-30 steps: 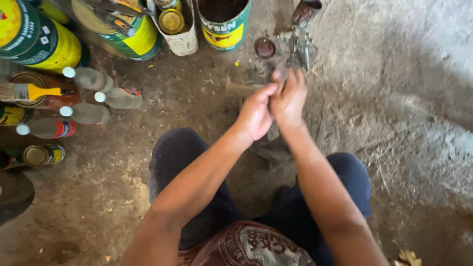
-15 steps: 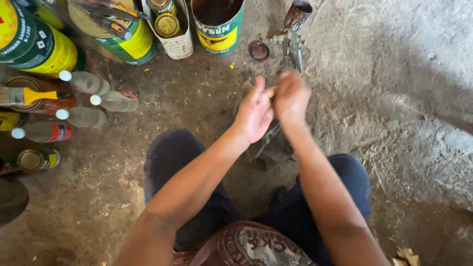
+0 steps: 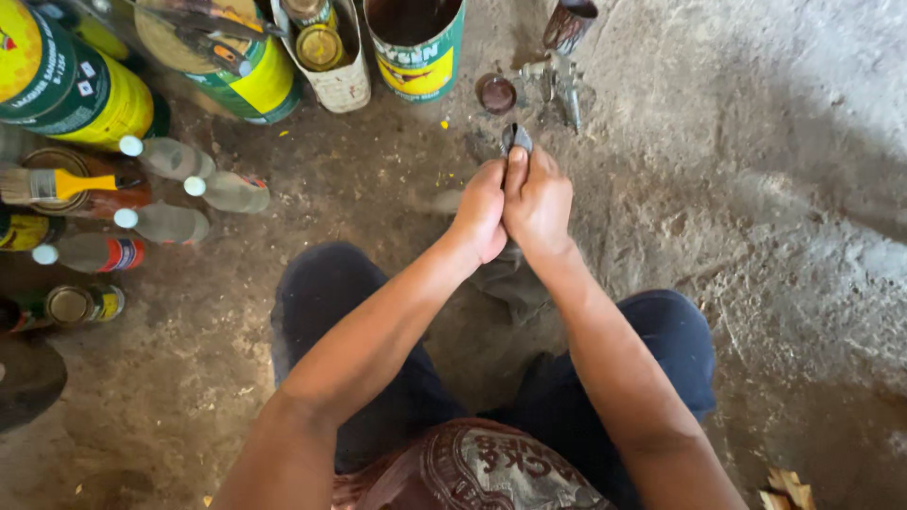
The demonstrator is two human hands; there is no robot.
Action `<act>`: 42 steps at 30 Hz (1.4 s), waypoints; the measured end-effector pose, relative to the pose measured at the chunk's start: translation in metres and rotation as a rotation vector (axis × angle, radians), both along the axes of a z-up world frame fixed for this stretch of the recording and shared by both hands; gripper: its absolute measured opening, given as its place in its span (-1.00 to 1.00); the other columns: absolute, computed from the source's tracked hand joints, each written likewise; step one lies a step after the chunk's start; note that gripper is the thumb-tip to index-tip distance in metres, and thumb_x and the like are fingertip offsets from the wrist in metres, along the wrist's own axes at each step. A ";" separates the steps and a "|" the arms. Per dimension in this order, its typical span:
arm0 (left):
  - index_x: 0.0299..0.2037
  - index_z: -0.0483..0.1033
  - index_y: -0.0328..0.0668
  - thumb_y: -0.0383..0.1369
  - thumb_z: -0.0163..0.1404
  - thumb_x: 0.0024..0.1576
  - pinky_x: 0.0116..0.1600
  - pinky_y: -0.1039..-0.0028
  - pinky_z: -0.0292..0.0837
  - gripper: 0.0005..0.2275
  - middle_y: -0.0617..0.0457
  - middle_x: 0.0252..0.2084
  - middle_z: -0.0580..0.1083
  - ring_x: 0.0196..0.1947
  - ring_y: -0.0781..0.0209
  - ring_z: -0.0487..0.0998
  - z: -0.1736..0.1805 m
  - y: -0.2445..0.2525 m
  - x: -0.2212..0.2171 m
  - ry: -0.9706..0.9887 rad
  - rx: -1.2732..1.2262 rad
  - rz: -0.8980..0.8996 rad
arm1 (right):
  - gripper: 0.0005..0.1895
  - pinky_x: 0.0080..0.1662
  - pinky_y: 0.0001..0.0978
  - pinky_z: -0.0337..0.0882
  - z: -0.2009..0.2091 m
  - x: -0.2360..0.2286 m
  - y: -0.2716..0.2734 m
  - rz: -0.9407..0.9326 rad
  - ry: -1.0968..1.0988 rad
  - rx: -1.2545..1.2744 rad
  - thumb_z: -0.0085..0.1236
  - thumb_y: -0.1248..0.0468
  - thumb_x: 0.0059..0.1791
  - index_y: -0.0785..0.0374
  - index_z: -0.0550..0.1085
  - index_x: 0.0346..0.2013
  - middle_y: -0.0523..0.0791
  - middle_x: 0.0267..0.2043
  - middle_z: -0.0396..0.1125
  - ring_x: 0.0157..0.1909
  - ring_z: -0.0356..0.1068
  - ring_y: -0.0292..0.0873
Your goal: The person mixes dark liquid in a small cup, cleans and prepares a spray gun nozzle with a cloth, and then uses the spray gun to apply a finish to a wooden chair.
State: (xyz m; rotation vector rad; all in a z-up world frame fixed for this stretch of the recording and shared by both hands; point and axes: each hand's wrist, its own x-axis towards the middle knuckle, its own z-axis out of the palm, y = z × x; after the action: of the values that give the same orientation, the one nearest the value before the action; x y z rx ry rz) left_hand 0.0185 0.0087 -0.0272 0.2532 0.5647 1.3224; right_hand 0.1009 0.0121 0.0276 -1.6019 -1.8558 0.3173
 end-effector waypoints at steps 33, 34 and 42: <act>0.55 0.00 -0.16 0.36 -0.40 0.16 0.59 0.27 -0.07 -0.10 -0.01 0.55 0.14 0.54 0.10 0.12 0.034 0.034 -0.055 -0.257 0.085 -0.049 | -0.78 -0.13 -0.10 0.43 0.021 -0.042 -0.018 0.334 0.088 0.334 0.14 0.35 0.11 0.34 0.49 0.04 0.08 -0.19 0.32 -0.20 0.38 0.09; 0.55 0.00 -0.16 0.36 -0.40 0.16 0.59 0.27 -0.07 -0.10 -0.01 0.55 0.14 0.54 0.10 0.12 0.027 0.028 -0.049 -0.256 0.083 -0.049 | -0.78 -0.13 -0.10 0.43 0.020 -0.040 -0.010 0.334 0.090 0.332 0.14 0.35 0.11 0.34 0.49 0.04 0.08 -0.19 0.32 -0.20 0.38 0.09; 0.58 -0.16 0.02 0.50 -0.39 -0.04 0.53 0.32 -0.34 0.05 0.02 0.61 -0.12 0.59 0.24 -0.20 -0.016 0.043 -0.051 -0.222 -0.020 0.020 | -0.89 -0.31 0.07 0.38 0.015 -0.044 -0.030 0.248 -0.014 0.268 0.18 0.40 -0.09 0.25 0.41 -0.47 0.09 -0.45 0.31 -0.40 0.38 0.22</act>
State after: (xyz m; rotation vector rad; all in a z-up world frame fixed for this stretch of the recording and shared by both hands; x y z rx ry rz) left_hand -0.0321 0.0521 -0.0427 0.0822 0.3933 1.3434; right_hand 0.0568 -0.0174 0.0428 -1.2012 -2.0158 0.1561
